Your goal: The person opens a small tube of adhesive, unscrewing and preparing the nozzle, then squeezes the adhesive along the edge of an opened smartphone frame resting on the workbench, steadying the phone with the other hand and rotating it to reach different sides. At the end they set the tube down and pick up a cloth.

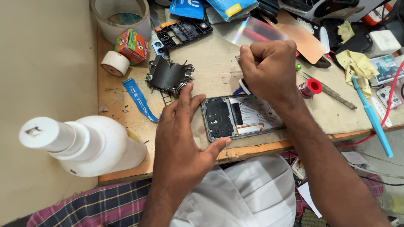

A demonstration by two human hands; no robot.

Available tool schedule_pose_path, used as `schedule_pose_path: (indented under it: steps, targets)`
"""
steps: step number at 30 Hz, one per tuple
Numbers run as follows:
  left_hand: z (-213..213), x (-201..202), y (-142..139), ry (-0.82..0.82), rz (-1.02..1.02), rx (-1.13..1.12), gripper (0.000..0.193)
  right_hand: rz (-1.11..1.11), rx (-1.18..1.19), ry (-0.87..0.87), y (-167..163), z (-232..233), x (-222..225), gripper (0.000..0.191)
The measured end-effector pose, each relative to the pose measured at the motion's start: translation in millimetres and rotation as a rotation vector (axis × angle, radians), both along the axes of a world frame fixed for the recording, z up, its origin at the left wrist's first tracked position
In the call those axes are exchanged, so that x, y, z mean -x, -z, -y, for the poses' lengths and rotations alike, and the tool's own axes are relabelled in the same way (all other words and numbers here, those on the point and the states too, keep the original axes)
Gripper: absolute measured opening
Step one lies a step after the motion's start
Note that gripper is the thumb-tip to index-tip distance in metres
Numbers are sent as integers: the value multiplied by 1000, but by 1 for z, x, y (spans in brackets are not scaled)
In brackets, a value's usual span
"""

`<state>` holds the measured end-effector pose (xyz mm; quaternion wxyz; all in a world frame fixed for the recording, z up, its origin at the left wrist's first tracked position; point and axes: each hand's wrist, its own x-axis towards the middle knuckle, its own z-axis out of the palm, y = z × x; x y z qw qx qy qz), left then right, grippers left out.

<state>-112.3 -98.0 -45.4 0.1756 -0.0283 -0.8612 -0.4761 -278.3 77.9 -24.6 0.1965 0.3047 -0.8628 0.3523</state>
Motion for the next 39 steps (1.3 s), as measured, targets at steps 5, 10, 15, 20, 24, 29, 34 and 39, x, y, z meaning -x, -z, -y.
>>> schedule_pose_path:
  steps: [5, 10, 15, 20, 24, 29, 34, 39]
  targets:
    - [0, 1, -1, 2, 32, 17, 116, -12, 24, -44, 2, -3, 0, 49]
    - [-1, 1, -1, -8, 36, 33, 115, -27, -16, 38, 2, -10, 1, 51]
    - [-1, 2, -1, -19, 43, 44, 114, -32, -1, 27, 0, -19, 1, 50]
    - [-2, 2, 1, -20, 52, 63, 116, -48, -2, 40, 6, -23, 3, 46]
    - [-2, 2, 2, -27, 38, 46, 117, 52, 239, 87, 2, -24, 3, 42]
    - [-4, -5, -11, -68, -213, 23, 90, 684, 1316, -105, -23, -31, -33, 40]
    - [-35, -28, -30, 129, -260, -115, 58, 1101, 1668, -311, -10, -12, -104, 54]
    - [-36, -36, -24, 410, -121, -235, 41, 1104, 1748, -200, 1, -2, -152, 54]
